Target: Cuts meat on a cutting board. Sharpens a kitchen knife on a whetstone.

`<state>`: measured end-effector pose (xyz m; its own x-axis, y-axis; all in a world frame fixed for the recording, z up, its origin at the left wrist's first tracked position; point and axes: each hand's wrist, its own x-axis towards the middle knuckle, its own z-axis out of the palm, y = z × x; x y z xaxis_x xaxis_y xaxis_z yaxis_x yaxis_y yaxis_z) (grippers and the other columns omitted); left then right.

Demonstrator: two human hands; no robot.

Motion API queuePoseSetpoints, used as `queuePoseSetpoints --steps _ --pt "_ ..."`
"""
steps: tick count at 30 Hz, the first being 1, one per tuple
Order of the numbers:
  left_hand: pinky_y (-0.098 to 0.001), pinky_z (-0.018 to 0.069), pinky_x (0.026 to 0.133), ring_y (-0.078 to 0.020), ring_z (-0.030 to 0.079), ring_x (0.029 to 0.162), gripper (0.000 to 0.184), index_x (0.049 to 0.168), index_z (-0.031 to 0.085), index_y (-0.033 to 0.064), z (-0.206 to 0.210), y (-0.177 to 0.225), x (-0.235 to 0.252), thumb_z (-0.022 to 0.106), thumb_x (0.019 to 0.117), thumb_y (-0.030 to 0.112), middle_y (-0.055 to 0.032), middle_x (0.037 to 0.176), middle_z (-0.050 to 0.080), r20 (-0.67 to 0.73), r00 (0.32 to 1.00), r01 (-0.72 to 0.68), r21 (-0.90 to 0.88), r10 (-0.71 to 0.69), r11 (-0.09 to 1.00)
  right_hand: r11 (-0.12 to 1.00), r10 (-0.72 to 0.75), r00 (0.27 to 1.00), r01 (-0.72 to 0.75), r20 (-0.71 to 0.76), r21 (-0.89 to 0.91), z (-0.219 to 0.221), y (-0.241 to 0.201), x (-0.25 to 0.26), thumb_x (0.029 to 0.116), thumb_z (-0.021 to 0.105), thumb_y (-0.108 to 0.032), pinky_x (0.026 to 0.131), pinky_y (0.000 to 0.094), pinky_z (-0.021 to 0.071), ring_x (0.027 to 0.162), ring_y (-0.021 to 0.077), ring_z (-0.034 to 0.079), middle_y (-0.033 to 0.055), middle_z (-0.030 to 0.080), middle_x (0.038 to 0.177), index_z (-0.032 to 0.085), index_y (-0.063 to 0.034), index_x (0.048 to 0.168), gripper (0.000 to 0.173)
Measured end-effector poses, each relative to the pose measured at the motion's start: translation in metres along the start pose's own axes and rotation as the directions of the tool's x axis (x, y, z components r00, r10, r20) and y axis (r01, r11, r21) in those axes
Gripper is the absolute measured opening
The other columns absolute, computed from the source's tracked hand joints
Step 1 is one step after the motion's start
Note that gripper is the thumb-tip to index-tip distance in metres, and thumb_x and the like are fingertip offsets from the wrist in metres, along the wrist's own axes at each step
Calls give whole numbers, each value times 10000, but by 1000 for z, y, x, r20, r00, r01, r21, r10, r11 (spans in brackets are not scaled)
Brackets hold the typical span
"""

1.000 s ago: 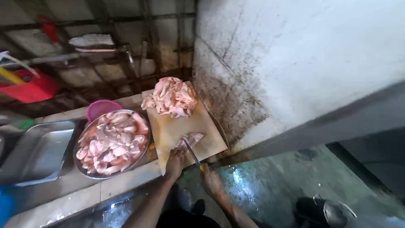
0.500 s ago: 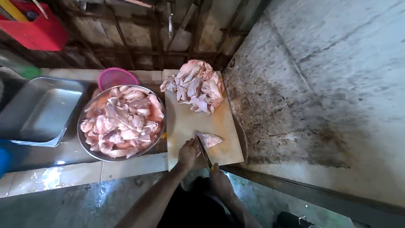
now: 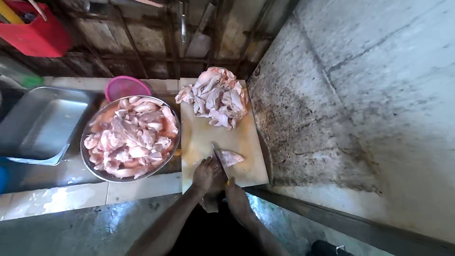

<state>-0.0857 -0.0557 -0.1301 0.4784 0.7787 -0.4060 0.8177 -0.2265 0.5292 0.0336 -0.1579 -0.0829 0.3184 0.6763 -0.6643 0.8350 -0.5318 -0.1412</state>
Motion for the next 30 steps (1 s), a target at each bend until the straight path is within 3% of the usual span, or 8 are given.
queuePoseSetpoints --steps 3,8,13,16,19,23,26,30 --pt "-418 508 1076 -277 584 1300 370 1392 633 159 2 -4 -3 534 1049 254 -87 1411 604 -22 999 -23 55 24 998 995 -69 998 69 -2 74 -24 -11 32 1101 397 -334 895 557 576 1069 389 704 215 688 1179 390 -81 1521 491" --pt "-442 506 1066 -347 547 1330 651 1468 558 99 4 -2 -22 727 903 374 -149 1487 542 -78 992 -77 225 97 971 990 -104 994 99 45 101 -13 56 21 1084 425 -403 910 588 559 1068 413 699 223 703 1149 421 -124 1528 524" --pt "-448 543 1007 -364 602 1250 522 1521 492 98 -9 10 2 544 1001 102 -179 1412 581 15 999 -39 350 36 936 998 -39 999 40 -27 55 -20 66 19 1091 405 -387 903 578 563 1078 406 700 210 693 1202 430 -145 1527 499" --pt "-499 496 1085 -335 600 1286 411 1420 595 129 -47 9 14 518 1016 109 -152 1372 631 141 990 -4 177 -21 984 991 42 995 -30 -89 127 -33 61 34 1092 412 -363 929 582 554 1111 403 690 204 685 1244 431 -161 1544 495" --pt "-485 527 1038 -258 683 1150 278 1249 713 120 -90 9 20 601 997 152 -118 1222 717 50 998 35 -70 -31 997 978 52 990 -24 -129 209 -37 66 47 1090 414 -375 930 569 559 1116 378 693 185 697 1214 462 -163 1513 475" --pt "-392 609 882 -155 719 939 179 1105 749 77 -122 12 23 696 937 49 -59 1089 740 -78 962 -273 -237 262 932 902 -32 984 105 -176 420 -24 79 48 1077 464 -354 941 551 552 1059 357 700 197 707 1130 539 -90 1431 449" --pt "-363 542 1017 -132 654 1136 198 1077 778 124 -111 -2 28 662 934 51 -8 1168 725 32 894 -442 -98 447 891 838 -4 975 125 -223 531 -12 88 32 1063 495 -351 856 530 572 924 323 711 178 709 1015 561 -64 1386 437" --pt "-407 429 1163 -177 507 1379 383 1276 721 234 -72 -37 9 642 942 65 25 1401 627 76 961 -273 74 268 959 855 -3 950 164 -311 492 11 102 6 1052 509 -346 741 509 589 786 288 709 135 702 885 602 -70 1286 374"
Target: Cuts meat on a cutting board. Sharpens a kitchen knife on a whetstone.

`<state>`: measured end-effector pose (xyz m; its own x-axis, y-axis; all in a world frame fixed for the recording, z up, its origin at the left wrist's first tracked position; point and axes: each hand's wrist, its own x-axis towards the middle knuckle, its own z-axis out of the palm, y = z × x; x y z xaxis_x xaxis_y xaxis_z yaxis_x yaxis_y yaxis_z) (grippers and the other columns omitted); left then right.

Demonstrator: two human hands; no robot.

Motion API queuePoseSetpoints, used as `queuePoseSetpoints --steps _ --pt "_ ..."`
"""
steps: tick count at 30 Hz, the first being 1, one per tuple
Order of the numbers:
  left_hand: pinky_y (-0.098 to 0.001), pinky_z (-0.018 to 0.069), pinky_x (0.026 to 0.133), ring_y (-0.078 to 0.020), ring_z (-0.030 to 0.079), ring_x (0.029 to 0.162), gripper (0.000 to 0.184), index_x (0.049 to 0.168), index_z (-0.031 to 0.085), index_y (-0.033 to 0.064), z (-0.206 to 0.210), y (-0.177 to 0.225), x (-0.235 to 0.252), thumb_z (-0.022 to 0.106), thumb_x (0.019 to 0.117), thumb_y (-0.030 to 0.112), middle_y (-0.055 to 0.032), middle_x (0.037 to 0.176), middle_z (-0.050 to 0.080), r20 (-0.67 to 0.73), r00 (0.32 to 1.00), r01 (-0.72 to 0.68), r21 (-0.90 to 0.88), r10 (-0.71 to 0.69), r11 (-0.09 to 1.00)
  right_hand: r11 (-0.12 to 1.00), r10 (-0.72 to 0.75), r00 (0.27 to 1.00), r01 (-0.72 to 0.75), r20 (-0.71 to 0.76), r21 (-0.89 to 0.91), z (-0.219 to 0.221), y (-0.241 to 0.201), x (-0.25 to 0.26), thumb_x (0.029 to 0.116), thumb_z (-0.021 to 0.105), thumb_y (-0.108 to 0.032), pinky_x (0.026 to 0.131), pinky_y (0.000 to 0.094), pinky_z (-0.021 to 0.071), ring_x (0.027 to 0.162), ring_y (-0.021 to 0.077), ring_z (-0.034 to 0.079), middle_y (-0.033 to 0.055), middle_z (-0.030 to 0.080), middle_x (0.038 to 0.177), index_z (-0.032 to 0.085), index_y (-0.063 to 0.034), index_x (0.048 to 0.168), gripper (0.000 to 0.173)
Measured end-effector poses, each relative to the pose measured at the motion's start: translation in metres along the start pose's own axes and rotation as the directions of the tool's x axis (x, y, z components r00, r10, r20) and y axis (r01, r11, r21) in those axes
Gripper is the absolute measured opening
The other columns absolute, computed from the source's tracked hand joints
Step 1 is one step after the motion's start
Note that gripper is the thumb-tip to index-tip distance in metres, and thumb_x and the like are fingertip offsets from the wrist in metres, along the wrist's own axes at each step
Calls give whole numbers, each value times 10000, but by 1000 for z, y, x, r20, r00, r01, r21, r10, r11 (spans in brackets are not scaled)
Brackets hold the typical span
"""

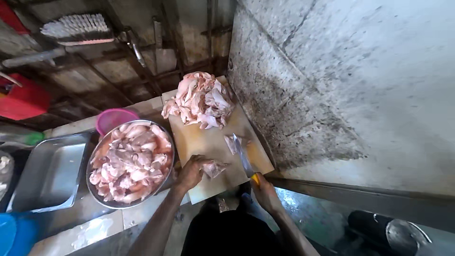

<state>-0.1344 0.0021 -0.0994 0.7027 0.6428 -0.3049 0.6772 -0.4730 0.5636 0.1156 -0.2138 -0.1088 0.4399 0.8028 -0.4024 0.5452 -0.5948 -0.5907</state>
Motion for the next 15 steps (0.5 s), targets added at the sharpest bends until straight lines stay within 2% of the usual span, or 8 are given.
queuePoseSetpoints --steps 2,3,5,8,11,13,15 --pt "-428 458 1138 -220 535 1359 400 1334 682 198 21 -7 -18 625 957 77 -45 1420 607 -127 978 156 -64 -163 986 997 -12 1000 13 12 -72 3 5 -14 1049 511 -345 743 521 594 788 304 719 139 713 879 600 -76 1317 390" --pt "-430 508 1087 -232 588 1299 369 1313 692 165 32 -8 -25 638 956 89 -79 1377 629 -211 953 197 -116 -218 974 994 -6 999 10 39 -111 5 4 -19 1048 509 -352 753 533 593 803 321 725 147 720 888 588 -87 1354 412" --pt "-407 582 977 -235 666 1149 279 1210 716 77 53 -9 -36 687 934 105 -125 1254 667 -357 898 192 -211 -258 959 980 14 992 12 129 -197 8 -7 -27 1053 493 -372 800 555 588 879 353 732 165 733 965 555 -116 1420 451" --pt "-378 616 877 -222 707 994 217 1102 711 8 75 0 -39 731 909 106 -154 1145 679 -449 850 144 -306 -276 941 943 34 970 49 240 -330 16 -42 -29 1066 461 -381 860 566 576 996 374 724 176 722 1134 521 -154 1462 460" --pt "-363 605 910 -209 694 1022 302 1179 709 29 85 10 -30 757 904 144 -148 1187 659 -465 840 130 -326 -279 936 909 52 944 91 326 -407 21 -68 -15 1079 416 -399 862 575 574 1031 387 715 177 702 1189 495 -165 1461 455" --pt "-368 583 974 -213 675 1111 350 1238 717 65 86 14 -23 755 913 190 -141 1266 643 -450 846 164 -292 -287 942 923 53 936 87 348 -374 22 -67 -1 1082 412 -400 864 576 569 1025 385 712 184 711 1125 517 -151 1424 436" --pt "-371 572 994 -216 662 1147 304 1233 731 83 82 17 -16 713 944 177 -133 1299 631 -412 857 206 -273 -308 940 956 62 940 40 335 -290 20 -53 11 1085 415 -410 866 564 566 990 369 712 185 710 1045 527 -130 1410 443"
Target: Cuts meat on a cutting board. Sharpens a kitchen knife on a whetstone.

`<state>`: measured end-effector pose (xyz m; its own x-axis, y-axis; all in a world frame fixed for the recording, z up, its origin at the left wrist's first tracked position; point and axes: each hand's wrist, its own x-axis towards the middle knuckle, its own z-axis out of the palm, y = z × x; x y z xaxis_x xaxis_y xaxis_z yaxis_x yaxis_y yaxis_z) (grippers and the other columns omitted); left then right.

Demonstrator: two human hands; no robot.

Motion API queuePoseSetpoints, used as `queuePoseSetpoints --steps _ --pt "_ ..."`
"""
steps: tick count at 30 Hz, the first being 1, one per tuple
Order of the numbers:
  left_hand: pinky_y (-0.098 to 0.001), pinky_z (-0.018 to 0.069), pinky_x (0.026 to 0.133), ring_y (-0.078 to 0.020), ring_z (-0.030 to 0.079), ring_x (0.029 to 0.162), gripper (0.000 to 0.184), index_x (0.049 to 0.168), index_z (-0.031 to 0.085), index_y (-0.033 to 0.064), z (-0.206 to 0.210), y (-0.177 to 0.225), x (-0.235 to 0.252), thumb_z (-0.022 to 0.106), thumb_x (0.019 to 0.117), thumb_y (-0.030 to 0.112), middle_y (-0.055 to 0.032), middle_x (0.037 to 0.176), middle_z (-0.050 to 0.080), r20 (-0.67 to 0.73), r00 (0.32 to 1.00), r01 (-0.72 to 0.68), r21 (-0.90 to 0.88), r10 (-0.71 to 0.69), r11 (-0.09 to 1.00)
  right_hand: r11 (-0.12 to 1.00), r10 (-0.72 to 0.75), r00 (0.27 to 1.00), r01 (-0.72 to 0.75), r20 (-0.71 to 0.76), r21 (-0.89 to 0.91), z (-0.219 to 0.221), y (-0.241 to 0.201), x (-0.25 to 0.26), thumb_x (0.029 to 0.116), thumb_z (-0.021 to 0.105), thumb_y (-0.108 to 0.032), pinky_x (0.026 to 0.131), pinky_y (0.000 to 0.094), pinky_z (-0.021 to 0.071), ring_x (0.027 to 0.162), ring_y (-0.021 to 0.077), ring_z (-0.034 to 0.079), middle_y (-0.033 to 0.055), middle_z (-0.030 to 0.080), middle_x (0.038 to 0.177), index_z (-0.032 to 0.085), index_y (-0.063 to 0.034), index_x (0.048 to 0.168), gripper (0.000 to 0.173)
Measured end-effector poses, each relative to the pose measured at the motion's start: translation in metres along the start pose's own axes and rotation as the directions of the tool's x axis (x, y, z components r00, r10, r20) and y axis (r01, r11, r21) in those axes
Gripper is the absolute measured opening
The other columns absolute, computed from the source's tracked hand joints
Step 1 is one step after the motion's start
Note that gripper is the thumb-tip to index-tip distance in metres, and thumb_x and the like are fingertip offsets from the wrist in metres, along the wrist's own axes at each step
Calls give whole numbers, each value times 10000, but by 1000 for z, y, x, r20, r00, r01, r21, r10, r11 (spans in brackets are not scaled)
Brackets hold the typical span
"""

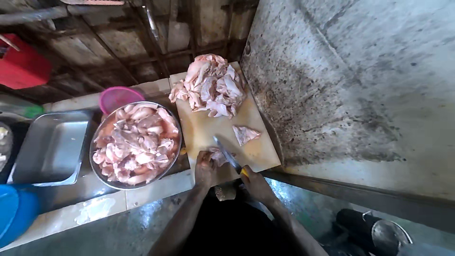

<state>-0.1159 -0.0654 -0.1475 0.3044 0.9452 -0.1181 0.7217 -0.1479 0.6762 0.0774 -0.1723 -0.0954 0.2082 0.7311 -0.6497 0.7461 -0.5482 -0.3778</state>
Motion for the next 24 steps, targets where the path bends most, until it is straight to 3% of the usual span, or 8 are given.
queuePoseSetpoints --steps 5,8,10,13,15,18,22,24 --pt "-408 538 1030 -269 580 1261 320 1239 734 134 -3 -8 10 704 922 106 -98 1408 577 -19 994 -105 82 107 991 997 51 991 -43 -123 66 -4 23 -8 1071 465 -374 830 535 576 916 339 718 167 709 970 571 -103 1334 392" --pt "-469 408 1170 -274 403 1473 449 1366 657 241 -14 -6 23 682 930 136 -32 1551 498 251 936 -305 218 249 927 991 40 969 -7 -244 136 2 37 -23 1057 496 -342 771 520 584 833 315 714 148 706 908 602 -80 1287 364" --pt "-483 382 1189 -256 474 1412 395 1293 693 231 -14 -4 33 712 913 127 -23 1426 600 360 862 -458 257 356 851 985 33 953 21 -301 173 7 43 -32 1050 514 -335 750 512 585 794 296 711 142 705 884 612 -58 1283 376" --pt "-486 459 1094 -305 562 1285 402 1279 694 161 -17 0 53 747 884 102 -91 1338 638 459 806 -531 285 373 798 977 31 936 45 -350 208 14 48 -39 1045 533 -334 725 507 596 748 284 714 135 716 862 611 -41 1333 417" --pt "-482 509 1042 -309 603 1231 392 1304 669 124 -25 3 66 720 916 106 -125 1338 622 551 766 -508 204 331 837 973 51 937 32 -345 229 17 50 -43 1047 527 -354 725 504 595 749 281 712 123 714 858 602 -68 1345 420" --pt "-454 535 1037 -265 676 1124 222 1193 702 38 -36 7 84 662 982 93 -141 1191 699 589 708 -435 -72 390 898 969 60 923 39 -381 246 22 53 -47 1045 516 -372 705 493 593 736 265 709 105 707 833 612 -79 1316 410" --pt "-487 540 988 -270 700 1031 293 1234 682 23 -60 43 101 578 1060 234 -168 1116 718 669 695 -260 -108 263 960 949 77 908 60 -411 310 26 56 -54 1041 531 -365 694 472 593 717 245 701 96 699 823 618 -66 1281 393" --pt "-454 565 900 -240 696 923 307 1238 680 33 -72 60 107 569 1067 263 -151 1061 715 702 673 -181 -151 234 972 943 87 902 62 -422 327 27 58 -56 1041 529 -373 680 468 592 701 240 696 89 692 806 621 -70 1261 386"
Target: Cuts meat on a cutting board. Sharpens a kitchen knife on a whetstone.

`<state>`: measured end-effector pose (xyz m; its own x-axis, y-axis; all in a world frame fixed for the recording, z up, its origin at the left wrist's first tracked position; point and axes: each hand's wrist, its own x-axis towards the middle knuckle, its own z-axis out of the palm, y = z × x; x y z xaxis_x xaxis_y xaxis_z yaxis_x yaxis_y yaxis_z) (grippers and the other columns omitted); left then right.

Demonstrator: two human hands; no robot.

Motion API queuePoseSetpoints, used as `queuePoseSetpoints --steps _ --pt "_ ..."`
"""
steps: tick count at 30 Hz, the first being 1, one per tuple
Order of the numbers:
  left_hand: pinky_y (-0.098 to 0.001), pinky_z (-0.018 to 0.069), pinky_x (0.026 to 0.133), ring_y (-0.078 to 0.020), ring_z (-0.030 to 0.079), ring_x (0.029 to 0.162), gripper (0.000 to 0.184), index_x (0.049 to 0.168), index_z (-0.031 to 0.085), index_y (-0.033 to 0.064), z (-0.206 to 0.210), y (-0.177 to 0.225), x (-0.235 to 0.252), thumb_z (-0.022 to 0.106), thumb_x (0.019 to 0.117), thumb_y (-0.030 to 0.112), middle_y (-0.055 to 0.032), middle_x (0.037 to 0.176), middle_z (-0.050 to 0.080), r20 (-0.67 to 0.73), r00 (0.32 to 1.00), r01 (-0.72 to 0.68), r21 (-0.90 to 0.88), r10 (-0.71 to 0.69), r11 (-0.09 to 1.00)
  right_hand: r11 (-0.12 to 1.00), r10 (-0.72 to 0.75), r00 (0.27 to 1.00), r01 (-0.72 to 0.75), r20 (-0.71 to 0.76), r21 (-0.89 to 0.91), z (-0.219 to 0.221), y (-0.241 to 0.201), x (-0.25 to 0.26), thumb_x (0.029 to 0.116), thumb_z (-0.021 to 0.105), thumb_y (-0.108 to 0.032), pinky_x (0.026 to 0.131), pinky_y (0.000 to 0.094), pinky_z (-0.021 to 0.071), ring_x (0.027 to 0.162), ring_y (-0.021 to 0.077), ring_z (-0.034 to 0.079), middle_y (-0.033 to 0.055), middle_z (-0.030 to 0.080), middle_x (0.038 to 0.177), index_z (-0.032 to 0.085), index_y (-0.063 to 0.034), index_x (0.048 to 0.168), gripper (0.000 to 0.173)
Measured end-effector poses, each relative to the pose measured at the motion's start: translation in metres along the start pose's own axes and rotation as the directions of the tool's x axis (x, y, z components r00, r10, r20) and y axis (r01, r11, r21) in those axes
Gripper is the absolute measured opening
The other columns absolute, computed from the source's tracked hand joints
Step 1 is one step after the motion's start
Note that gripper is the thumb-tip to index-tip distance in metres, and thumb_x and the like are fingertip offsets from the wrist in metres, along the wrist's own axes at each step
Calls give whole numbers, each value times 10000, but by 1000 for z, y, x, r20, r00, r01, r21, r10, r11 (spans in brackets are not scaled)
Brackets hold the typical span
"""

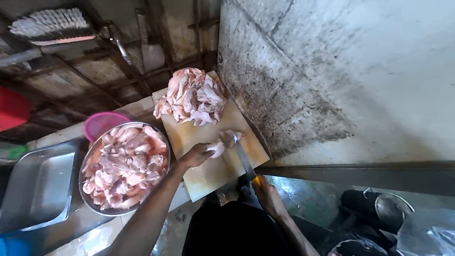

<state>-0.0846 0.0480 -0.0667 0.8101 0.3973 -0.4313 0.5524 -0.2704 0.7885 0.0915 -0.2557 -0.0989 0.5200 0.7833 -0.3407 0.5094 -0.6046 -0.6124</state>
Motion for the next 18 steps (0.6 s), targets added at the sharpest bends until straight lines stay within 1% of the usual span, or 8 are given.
queuePoseSetpoints --steps 6,8,9,11,13,14,16,18 --pt "-352 572 811 -147 675 822 276 1235 696 58 -30 34 -14 592 1057 241 -79 969 725 24 998 -64 -70 66 996 1000 7 1000 -6 -23 10 0 4 -4 1035 534 -378 678 466 595 699 240 701 88 697 807 624 -66 1244 386" --pt "-344 564 729 -145 653 739 232 1167 713 59 -32 39 -21 636 1034 233 -70 886 711 -51 991 -123 12 123 992 1000 3 1000 -3 -23 15 0 5 -3 1033 539 -380 677 465 597 698 238 704 85 699 806 624 -69 1241 383" --pt "-348 568 736 -144 652 752 199 1120 716 62 -31 37 -22 665 1016 224 -60 893 699 -94 978 -178 98 187 979 1000 -2 1000 3 -25 19 1 5 -3 1034 540 -380 676 462 597 696 237 702 85 697 804 625 -69 1238 382" --pt "-384 596 872 -162 678 929 165 1122 743 113 -23 24 -23 699 984 191 -44 1090 681 -149 941 -240 336 303 911 1000 -17 999 17 -29 22 2 5 -2 1034 542 -372 666 452 598 688 232 701 82 696 798 626 -71 1232 370" --pt "-437 580 939 -201 665 1045 234 1197 756 218 -2 12 -29 671 984 168 -42 1290 630 -183 951 -144 453 250 880 1000 -18 1000 18 -16 17 2 3 -2 1033 545 -361 668 455 596 693 237 700 87 695 804 621 -71 1240 364" --pt "-435 564 980 -207 650 1100 297 1253 740 257 12 4 -33 639 995 152 -40 1361 599 -195 963 -81 450 186 889 1000 -18 1000 18 -9 11 2 2 -2 1032 547 -358 678 463 596 706 245 703 93 699 816 623 -69 1250 370" --pt "-417 526 1060 -217 614 1221 360 1315 705 255 43 -21 -43 586 1007 111 -56 1441 558 -258 965 59 366 40 929 1000 -22 1000 22 13 -6 3 -2 -2 1032 547 -343 699 482 595 733 268 709 117 707 847 622 -57 1274 382" --pt "-403 539 1055 -234 629 1227 393 1313 708 172 78 -57 -54 581 965 40 -112 1383 604 -459 888 134 201 -28 970 999 -1 998 3 58 -42 3 -7 -4 1038 546 -347 718 492 593 759 284 716 125 713 865 615 -69 1295 386"
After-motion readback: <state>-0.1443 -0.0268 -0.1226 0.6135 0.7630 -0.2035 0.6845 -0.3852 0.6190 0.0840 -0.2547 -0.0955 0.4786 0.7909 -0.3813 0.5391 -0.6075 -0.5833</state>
